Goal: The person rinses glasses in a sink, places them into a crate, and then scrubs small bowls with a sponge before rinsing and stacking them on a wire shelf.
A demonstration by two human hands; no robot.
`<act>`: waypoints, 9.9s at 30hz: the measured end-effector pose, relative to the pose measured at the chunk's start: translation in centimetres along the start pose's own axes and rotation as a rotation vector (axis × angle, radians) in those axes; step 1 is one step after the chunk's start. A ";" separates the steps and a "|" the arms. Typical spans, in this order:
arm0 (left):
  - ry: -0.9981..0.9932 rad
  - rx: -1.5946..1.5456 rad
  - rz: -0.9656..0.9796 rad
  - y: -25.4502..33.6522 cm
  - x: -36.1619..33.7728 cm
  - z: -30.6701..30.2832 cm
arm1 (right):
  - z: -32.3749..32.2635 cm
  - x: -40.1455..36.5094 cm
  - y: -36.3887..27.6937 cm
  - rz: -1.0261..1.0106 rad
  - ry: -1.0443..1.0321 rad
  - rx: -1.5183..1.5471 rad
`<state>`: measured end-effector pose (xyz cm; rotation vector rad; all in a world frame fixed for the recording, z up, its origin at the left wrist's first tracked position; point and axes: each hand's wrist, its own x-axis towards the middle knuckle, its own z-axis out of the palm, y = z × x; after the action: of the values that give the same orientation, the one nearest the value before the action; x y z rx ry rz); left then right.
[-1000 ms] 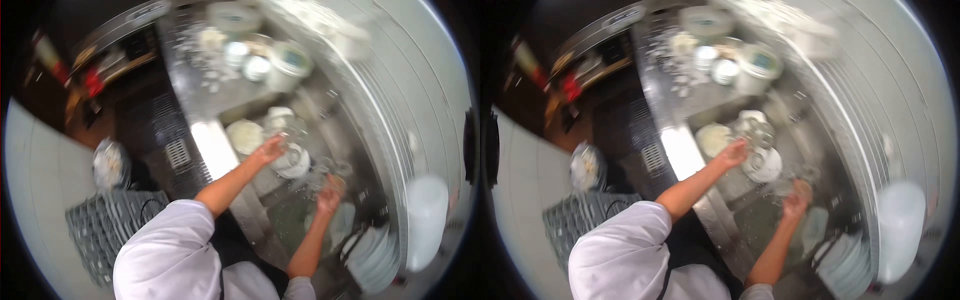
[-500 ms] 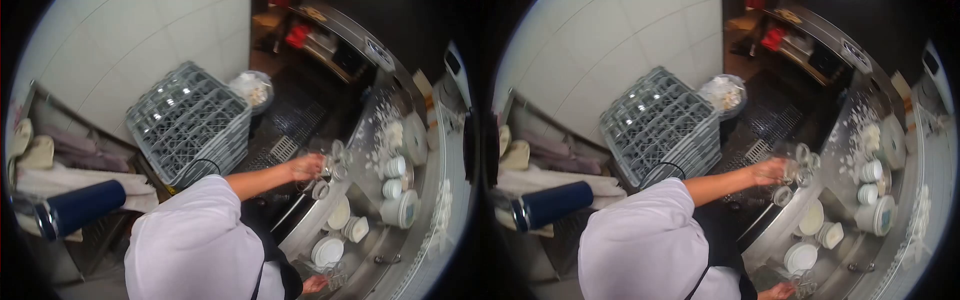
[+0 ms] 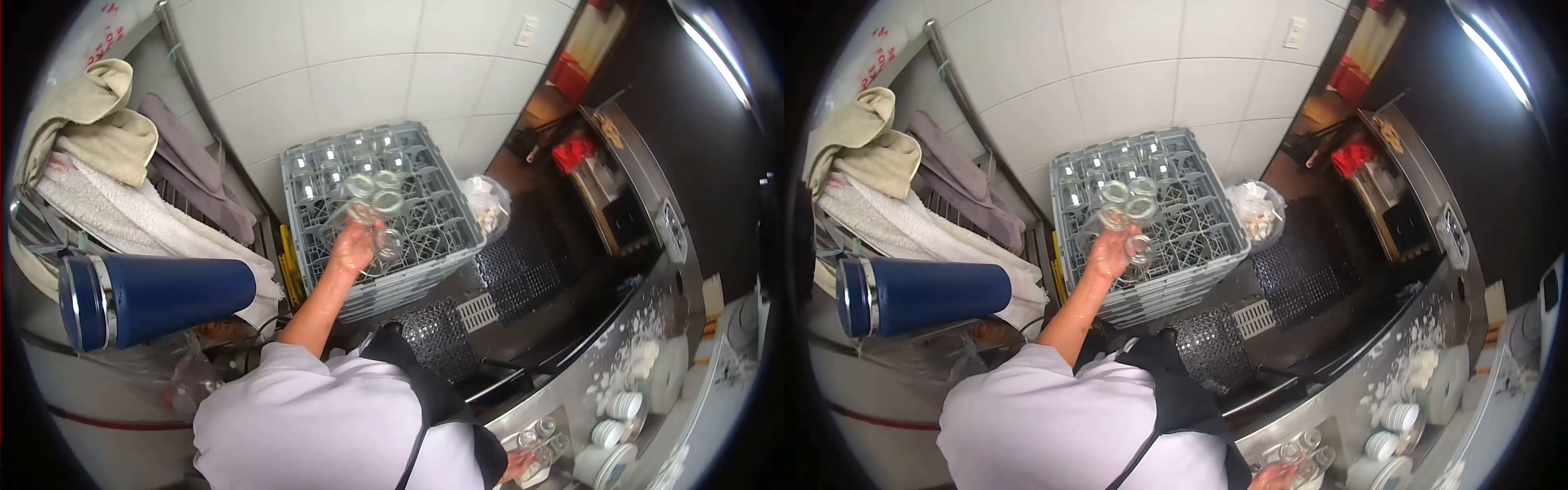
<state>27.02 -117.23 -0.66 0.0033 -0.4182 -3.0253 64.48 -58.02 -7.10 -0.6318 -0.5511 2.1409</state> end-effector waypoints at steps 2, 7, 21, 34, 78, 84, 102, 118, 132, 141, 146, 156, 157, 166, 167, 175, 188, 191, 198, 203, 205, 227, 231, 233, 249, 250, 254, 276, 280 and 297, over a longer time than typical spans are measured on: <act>0.077 -0.028 0.116 2.0 -0.3 -1.6 | 4.1 3.5 1.1 0.169 -0.139 -0.046; 0.256 -0.122 0.212 4.5 1.1 -6.0 | 14.9 11.8 11.3 0.420 -0.537 -0.115; 0.451 -0.320 0.281 1.6 1.9 -5.9 | 40.9 3.0 38.9 1.329 -0.807 -0.118; 0.545 -0.281 0.433 -0.3 2.1 -4.2 | 45.4 -3.8 53.7 1.762 -0.600 -0.041; 0.760 -0.247 0.319 -0.3 -2.0 -6.0 | 40.2 -9.3 54.9 1.535 -0.511 -0.061; 0.864 -0.217 0.274 0.4 -2.5 -4.0 | 39.7 -9.4 52.2 1.370 -0.599 -0.271; 1.007 0.080 0.238 0.2 -6.5 -3.5 | 41.3 -7.7 46.2 0.800 -1.221 -0.993; 0.790 -0.078 0.455 2.0 -8.1 -1.7 | 43.5 -6.4 47.0 -0.633 -2.025 -1.338; 0.513 -0.069 0.394 0.9 -0.6 1.6 | 46.7 -16.6 45.2 1.016 -1.693 -0.708; 0.731 0.835 0.478 3.0 -5.3 2.9 | 48.2 -9.2 45.4 1.219 -1.248 -0.760; 0.836 1.862 0.694 4.5 -7.0 1.9 | 51.2 -3.6 46.5 0.918 -1.157 -0.882; 0.962 2.345 0.738 4.3 -5.1 1.2 | 59.9 1.0 66.5 0.089 -1.429 -1.257; 1.006 2.448 0.679 4.3 -5.3 1.9 | 60.6 0.4 67.9 -0.058 -1.443 -1.289; 1.032 2.488 0.576 3.2 -6.7 0.8 | 60.9 -2.9 72.0 -0.293 -1.577 -1.553; 1.055 2.506 0.599 3.1 -6.5 0.5 | 60.4 -2.9 72.2 -0.333 -1.581 -1.551; 1.002 2.664 0.391 2.3 -5.9 1.8 | 58.0 -0.9 71.8 -0.568 -1.669 -1.381; 1.021 2.292 0.628 2.5 -4.9 0.7 | 58.1 3.7 68.1 -0.844 -1.877 -1.240; 1.031 2.333 0.694 1.8 -4.9 -0.3 | 58.9 2.9 69.4 -0.635 -1.843 -1.408; 0.967 2.238 0.490 1.7 -5.6 1.9 | 59.1 4.0 72.6 -0.432 -1.818 -1.667; 0.966 2.242 0.550 1.9 -4.7 1.7 | 59.6 3.3 72.2 -0.375 -1.769 -1.763; 0.985 2.223 0.560 1.5 -4.3 1.9 | 59.5 3.1 71.6 -0.390 -1.776 -1.739; 0.877 2.242 0.544 -0.6 -4.0 1.0 | 45.0 -1.1 49.4 -0.447 -1.949 -1.273; 0.871 2.130 0.359 -0.5 -2.4 1.4 | 45.4 -2.6 49.9 -0.504 -1.824 -1.290; 0.864 2.060 0.359 -0.3 -1.5 1.7 | 44.4 -2.9 50.2 -0.534 -1.769 -1.310; 0.601 2.094 0.300 -5.1 2.8 2.0 | 44.1 -4.4 49.5 -0.475 -1.751 -1.270; 0.610 2.100 0.321 -5.0 3.3 1.9 | 43.9 -4.3 49.6 -0.487 -1.764 -1.276; 0.618 2.080 0.402 -5.2 4.1 1.7 | 43.7 -4.2 48.6 -0.496 -1.832 -1.358; 0.914 2.104 0.563 2.0 4.9 -1.5 | 44.1 -3.4 52.7 -0.582 -1.729 -1.240; 0.912 2.120 0.630 1.8 5.2 -1.8 | 46.1 -3.7 54.8 -0.583 -1.754 -1.339; 1.073 2.294 0.776 3.3 1.7 1.6 | 46.5 -4.5 59.0 -0.633 -1.724 -1.341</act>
<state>25.57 -120.13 1.79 1.0049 -2.2012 -0.2945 4.28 -103.03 -3.75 0.9320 -2.6312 0.9137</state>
